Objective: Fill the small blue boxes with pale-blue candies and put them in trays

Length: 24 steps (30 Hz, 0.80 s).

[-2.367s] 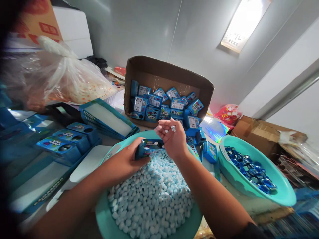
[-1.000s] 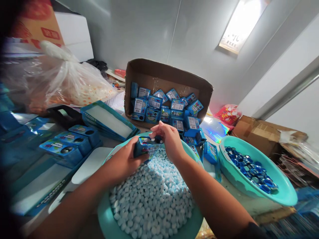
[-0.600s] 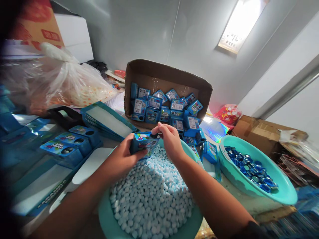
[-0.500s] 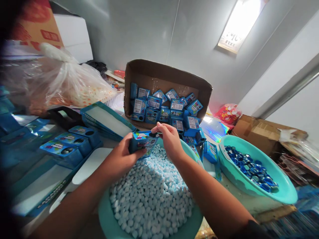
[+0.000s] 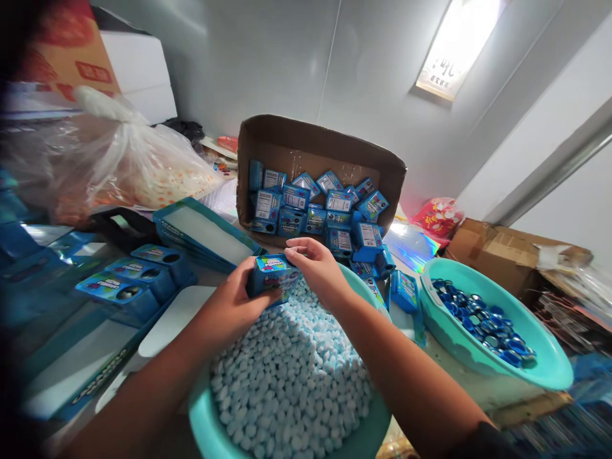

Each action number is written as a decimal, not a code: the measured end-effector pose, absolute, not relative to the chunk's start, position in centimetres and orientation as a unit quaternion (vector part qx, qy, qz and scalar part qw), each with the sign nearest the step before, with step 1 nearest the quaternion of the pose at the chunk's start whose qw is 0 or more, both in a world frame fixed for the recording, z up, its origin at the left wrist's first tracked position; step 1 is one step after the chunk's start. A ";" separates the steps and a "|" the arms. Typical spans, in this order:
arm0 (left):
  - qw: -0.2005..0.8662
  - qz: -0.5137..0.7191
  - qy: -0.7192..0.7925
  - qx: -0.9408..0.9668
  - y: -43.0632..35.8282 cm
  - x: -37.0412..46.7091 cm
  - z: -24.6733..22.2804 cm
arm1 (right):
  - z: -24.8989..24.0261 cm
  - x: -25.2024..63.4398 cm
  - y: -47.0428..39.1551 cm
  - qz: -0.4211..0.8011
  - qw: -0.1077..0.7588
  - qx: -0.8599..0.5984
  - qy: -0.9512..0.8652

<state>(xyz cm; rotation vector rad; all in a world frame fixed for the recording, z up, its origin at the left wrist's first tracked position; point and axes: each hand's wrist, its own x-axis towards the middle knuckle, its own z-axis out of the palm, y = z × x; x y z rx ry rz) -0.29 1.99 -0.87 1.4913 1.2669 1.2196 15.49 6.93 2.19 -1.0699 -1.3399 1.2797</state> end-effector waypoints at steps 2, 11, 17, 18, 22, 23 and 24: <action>0.402 0.480 0.501 0.598 2.1 -0.3 -0.8 | 2.2 15.5 7.0 0.546 0.457 -0.450 -0.539; 0.309 0.524 0.576 0.546 2.5 -0.7 -0.5 | -0.9 15.6 9.6 0.344 0.295 -0.501 -0.737; 0.315 0.543 0.560 0.541 2.5 -1.0 -0.5 | 0.1 16.9 8.1 0.312 0.141 -0.445 -0.827; 0.317 0.545 0.557 0.541 2.5 -1.0 -0.5 | 0.5 17.2 8.0 0.307 0.115 -0.447 -0.832; 0.307 0.557 0.561 0.530 2.6 -1.0 -0.6 | 1.9 17.6 7.6 0.293 -0.018 -0.454 -0.841; 0.305 0.558 0.561 0.529 2.6 -1.0 -0.6 | 2.1 17.6 7.5 0.292 -0.046 -0.449 -0.843; 0.306 0.559 0.560 0.529 2.6 -1.0 -0.6 | 2.2 17.5 7.4 0.292 -0.064 -0.441 -0.846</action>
